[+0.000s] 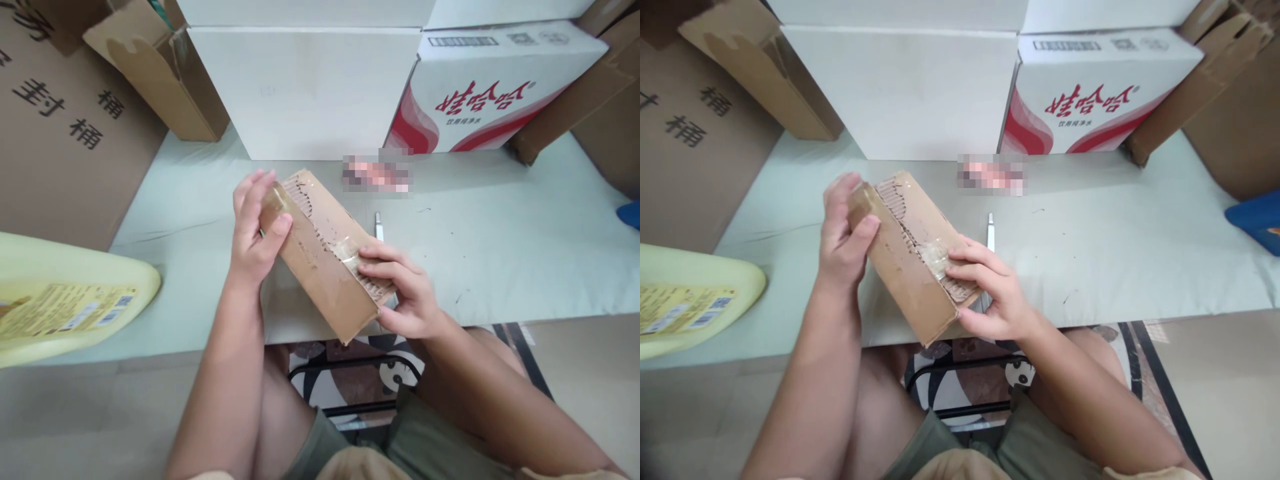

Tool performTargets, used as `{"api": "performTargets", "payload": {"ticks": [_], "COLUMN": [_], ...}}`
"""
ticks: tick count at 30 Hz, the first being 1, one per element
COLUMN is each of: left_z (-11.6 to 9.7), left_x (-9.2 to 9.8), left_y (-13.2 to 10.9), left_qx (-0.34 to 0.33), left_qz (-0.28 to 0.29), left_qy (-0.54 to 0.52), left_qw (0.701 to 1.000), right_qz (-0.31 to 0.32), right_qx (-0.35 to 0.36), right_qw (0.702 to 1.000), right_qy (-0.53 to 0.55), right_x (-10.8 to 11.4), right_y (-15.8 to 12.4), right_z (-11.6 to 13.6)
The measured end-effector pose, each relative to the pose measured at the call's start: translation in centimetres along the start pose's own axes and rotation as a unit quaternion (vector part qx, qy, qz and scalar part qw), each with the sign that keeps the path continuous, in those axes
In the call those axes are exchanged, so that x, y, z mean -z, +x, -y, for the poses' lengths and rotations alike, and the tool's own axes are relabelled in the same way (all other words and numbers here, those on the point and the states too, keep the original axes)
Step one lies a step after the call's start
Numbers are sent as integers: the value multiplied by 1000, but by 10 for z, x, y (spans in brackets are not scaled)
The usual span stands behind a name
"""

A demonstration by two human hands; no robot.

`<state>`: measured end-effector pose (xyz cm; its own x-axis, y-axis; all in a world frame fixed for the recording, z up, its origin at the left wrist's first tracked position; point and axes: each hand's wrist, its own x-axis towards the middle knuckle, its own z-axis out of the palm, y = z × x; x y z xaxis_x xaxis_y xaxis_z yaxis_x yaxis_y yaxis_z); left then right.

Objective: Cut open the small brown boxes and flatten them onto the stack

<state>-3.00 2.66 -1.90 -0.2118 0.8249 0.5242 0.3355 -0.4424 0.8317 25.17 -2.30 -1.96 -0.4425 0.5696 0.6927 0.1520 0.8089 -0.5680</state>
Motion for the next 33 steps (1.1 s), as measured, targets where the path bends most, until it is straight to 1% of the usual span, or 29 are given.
{"api": "performTargets", "payload": {"ticks": [3, 6, 11, 15, 19, 21, 24, 29, 30, 31, 33], "left_z": [-2, -2, -1, -2, -2, -3, -3, -2, -1, 1, 5], "left_x": [2, 2, 2, 3, 2, 1, -1, 0, 2, 5, 14], "left_y": [2, 1, -1, -2, -2, -1, -1, 0, 0, 1, 2], "left_qx": [-18, -17, 18, 28, 37, 45, 45, 27, 29, 38, 66], "left_qz": [46, 56, 19, 12, 0, -4, -1, 10, 5, -14, -78], "left_qy": [21, 32, 37, 18, -9, -17, -17, -6, -7, -15, -39], "left_qw": [999, 998, 999, 999, 999, 999, 999, 1000, 1000, 999, 994], "right_qz": [12, 19, 7, -13, -29, -23, 1, 21, 24, 26, 33], "right_qx": [-12, -28, -20, -31, -54, -66, -85, -100, -103, -112, -146], "right_qw": [1000, 999, 1000, 999, 998, 997, 996, 992, 992, 991, 987], "right_qy": [7, 14, 11, 30, 31, 27, 35, 69, 73, 73, 63], "right_x": [2, 4, 1, -2, 0, 2, 5, 6, 6, 7, 6], "right_y": [-1, -4, -8, -12, -17, -18, -20, -26, -27, -28, -30], "right_z": [2, 5, 3, -2, -7, -7, -7, -8, -9, -11, -15]}}
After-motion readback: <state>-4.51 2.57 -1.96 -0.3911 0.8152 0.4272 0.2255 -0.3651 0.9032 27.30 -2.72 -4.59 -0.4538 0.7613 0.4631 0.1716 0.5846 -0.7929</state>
